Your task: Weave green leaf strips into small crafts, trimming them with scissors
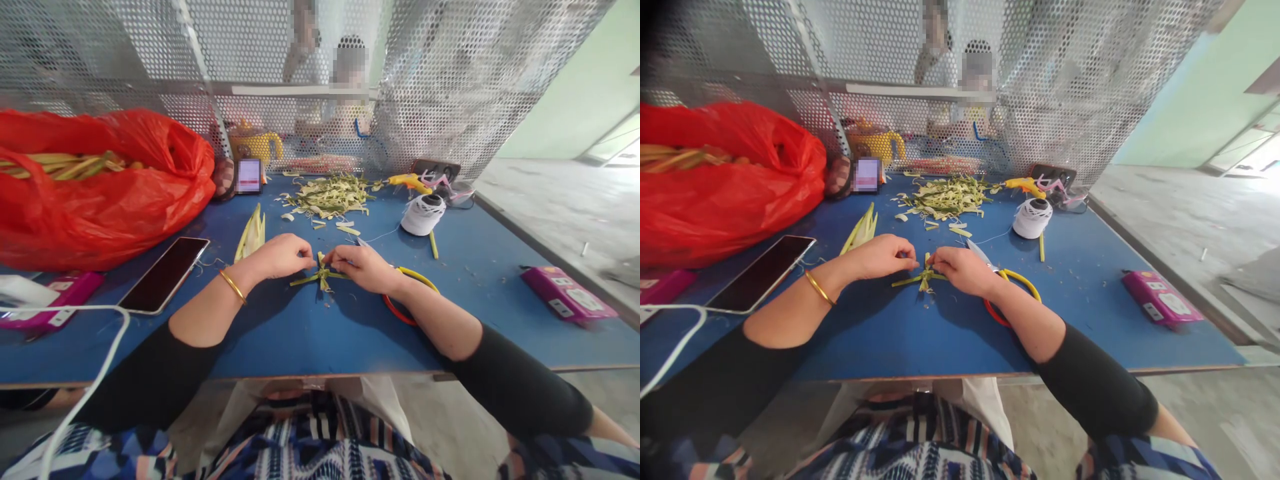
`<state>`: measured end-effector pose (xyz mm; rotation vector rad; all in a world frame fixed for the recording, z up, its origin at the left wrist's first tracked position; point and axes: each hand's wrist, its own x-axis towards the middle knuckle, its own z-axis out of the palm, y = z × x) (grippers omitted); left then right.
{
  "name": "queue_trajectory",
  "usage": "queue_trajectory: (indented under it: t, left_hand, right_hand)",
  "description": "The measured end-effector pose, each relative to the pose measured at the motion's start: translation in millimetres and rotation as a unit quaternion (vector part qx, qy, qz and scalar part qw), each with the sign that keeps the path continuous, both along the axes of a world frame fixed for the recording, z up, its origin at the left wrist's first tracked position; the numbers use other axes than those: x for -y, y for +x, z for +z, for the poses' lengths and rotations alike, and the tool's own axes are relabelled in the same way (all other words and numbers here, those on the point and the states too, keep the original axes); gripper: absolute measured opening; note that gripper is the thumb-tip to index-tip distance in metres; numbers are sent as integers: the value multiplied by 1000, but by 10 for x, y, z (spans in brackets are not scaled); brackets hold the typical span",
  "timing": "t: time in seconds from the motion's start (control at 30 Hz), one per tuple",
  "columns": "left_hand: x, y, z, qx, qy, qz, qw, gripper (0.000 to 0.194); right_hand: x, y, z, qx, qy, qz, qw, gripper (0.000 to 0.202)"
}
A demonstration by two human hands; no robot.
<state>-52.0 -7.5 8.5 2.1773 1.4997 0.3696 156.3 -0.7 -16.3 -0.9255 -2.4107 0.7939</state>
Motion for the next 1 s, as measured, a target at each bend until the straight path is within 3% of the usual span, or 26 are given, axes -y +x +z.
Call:
queue_trajectory:
  t: [0.13, 0.23, 0.43, 0.63, 0.73, 0.83, 1.0]
  left_hand:
    - [-33, 48, -68, 182, -98, 36, 978, 14]
    - [-7, 125, -96, 264, -156, 86, 948, 19]
    - [43, 203, -98, 362, -269, 117, 885, 23]
    - [41, 207, -158, 401, -323, 110, 850, 17]
    - [44, 211, -172, 400, -315, 118, 852, 18]
    - [65, 237, -165, 382, -290, 113, 870, 16]
    - [109, 293, -159, 361, -237, 100, 896, 16]
  right_hand:
    - [12, -7, 5, 1, 4, -9, 1000, 17]
    - [17, -7, 12, 2, 1, -8, 1000, 18]
    - [8, -16, 4, -13, 13, 2, 1000, 18]
    - [-33, -11, -6, -51, 14, 6, 999, 20]
    - [-38, 0, 11, -58, -9, -23, 998, 18]
    - [-13, -9, 26, -71, -108, -42, 991, 21]
    - [21, -45, 48, -223, -257, -71, 938, 16]
